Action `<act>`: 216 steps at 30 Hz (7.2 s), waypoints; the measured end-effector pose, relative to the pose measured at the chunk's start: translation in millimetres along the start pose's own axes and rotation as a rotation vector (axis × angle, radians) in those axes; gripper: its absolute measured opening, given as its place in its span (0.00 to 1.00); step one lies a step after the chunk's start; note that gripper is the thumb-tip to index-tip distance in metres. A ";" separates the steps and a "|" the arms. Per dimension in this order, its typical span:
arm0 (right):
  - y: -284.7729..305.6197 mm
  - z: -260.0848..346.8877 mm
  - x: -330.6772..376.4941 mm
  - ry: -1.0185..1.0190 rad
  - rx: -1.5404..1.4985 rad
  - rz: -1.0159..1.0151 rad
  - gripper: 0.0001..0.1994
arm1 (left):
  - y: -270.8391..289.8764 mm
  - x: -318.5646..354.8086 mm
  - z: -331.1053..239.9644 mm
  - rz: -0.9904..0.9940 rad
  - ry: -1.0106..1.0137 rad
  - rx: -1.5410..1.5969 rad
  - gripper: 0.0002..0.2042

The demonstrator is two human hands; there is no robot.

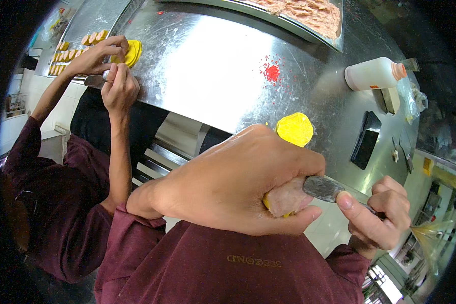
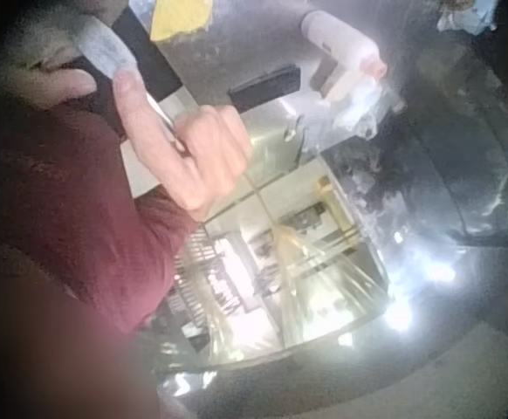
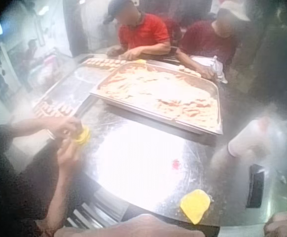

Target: The person scoops pink filling from a tray with a small metal spatula and places it onto yellow circular wrappers. They fold the wrappers around the filling to form small round parcels and place them on a metal tray. The process repeats continuously with multiple parcels being assembled.

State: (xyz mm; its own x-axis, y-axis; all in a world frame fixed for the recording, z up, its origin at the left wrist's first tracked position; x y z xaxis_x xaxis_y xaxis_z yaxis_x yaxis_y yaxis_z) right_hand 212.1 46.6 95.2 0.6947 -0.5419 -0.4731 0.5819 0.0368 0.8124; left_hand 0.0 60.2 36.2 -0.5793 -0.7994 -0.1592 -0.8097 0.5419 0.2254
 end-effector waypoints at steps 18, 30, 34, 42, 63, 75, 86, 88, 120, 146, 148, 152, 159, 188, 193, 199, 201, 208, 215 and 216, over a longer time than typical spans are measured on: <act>4.0 1.5 2.4 -0.026 0.006 -0.013 0.23 | 0.2 -0.4 1.4 -0.033 0.052 0.189 0.16; 3.0 -2.5 3.3 0.006 0.041 0.044 0.23 | 0.2 1.0 1.5 -0.013 0.038 0.035 0.15; 7.8 -2.7 7.2 -0.014 0.036 0.027 0.24 | -0.1 -3.3 4.2 -0.080 -0.006 0.215 0.15; 9.4 -0.8 2.9 -0.009 0.002 0.035 0.24 | -2.6 -3.9 2.1 0.045 0.027 0.054 0.17; 12.3 3.9 2.0 -0.028 -0.058 0.127 0.23 | -14.4 -11.8 0.5 0.017 -0.012 0.149 0.15; 9.7 3.0 6.4 -0.030 0.000 0.039 0.24 | -2.9 -1.8 0.5 0.007 0.075 0.183 0.15; 6.5 2.8 5.2 -0.038 0.000 0.004 0.24 | -1.9 0.1 -3.1 0.063 0.017 -0.061 0.15; 6.6 1.8 6.0 -0.053 -0.004 0.008 0.24 | 1.4 1.5 -2.6 0.043 0.079 0.077 0.15; -38.2 -37.7 18.7 -0.182 0.124 0.104 0.30 | 24.6 18.6 12.3 -0.154 0.046 -0.063 0.16; -49.4 -30.8 11.4 -0.128 -0.138 0.016 0.26 | 15.7 8.8 57.7 -0.130 -0.056 -0.052 0.16; -41.9 -21.4 6.1 -0.124 -0.062 0.072 0.29 | 6.8 0.9 57.8 -0.123 -0.094 -0.117 0.17; -42.9 -16.9 10.6 -0.122 0.020 0.137 0.30 | -2.8 -5.6 58.1 -0.177 -0.102 -0.220 0.15; -41.6 -25.2 47.5 -0.251 -0.082 -0.018 0.29 | 26.0 19.3 85.9 -0.256 0.272 -0.055 0.19; -94.5 -93.4 139.9 -0.499 -0.189 -0.655 0.18 | 80.0 43.5 88.2 -0.761 0.115 -0.672 0.30; -104.5 -96.4 148.2 -0.456 -0.055 -0.762 0.18 | 75.5 49.0 10.9 -0.911 -0.762 -0.252 0.22; -114.8 -99.0 158.3 -0.459 0.001 -0.789 0.19 | 13.1 7.7 -23.4 -0.676 -0.950 0.102 0.21; -118.3 -99.6 158.2 -0.460 0.004 -0.785 0.19 | -4.8 -4.2 -30.9 -0.640 -0.963 0.137 0.21; -121.4 -99.8 157.3 -0.449 0.054 -0.816 0.20 | -28.0 -17.6 -43.3 -0.605 -0.970 0.185 0.19; -122.2 -99.7 156.6 -0.460 0.054 -0.789 0.20 | -33.9 -13.0 -46.6 -0.608 -0.962 0.182 0.18; -122.5 -100.6 156.5 -0.474 0.035 -0.785 0.20 | -34.1 -12.5 -48.0 -0.602 -0.965 0.180 0.18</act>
State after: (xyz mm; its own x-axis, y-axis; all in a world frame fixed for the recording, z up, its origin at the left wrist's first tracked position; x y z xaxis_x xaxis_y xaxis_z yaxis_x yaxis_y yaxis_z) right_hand 292.1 41.8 -112.7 -0.1449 -0.6887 -0.7104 0.7950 -0.5085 0.3308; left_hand 39.4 39.2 76.6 0.1376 -0.4518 -0.8814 -0.9363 0.2310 -0.2646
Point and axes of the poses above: each hand's wrist, its own x-axis away from the middle knuckle, its own y-axis out of the back of the hand, z = x × y, the point moved 5 cm from there along -x, towards the middle knuckle, and after that the axes turned 2 degrees about -x, right-handed, at the moved point
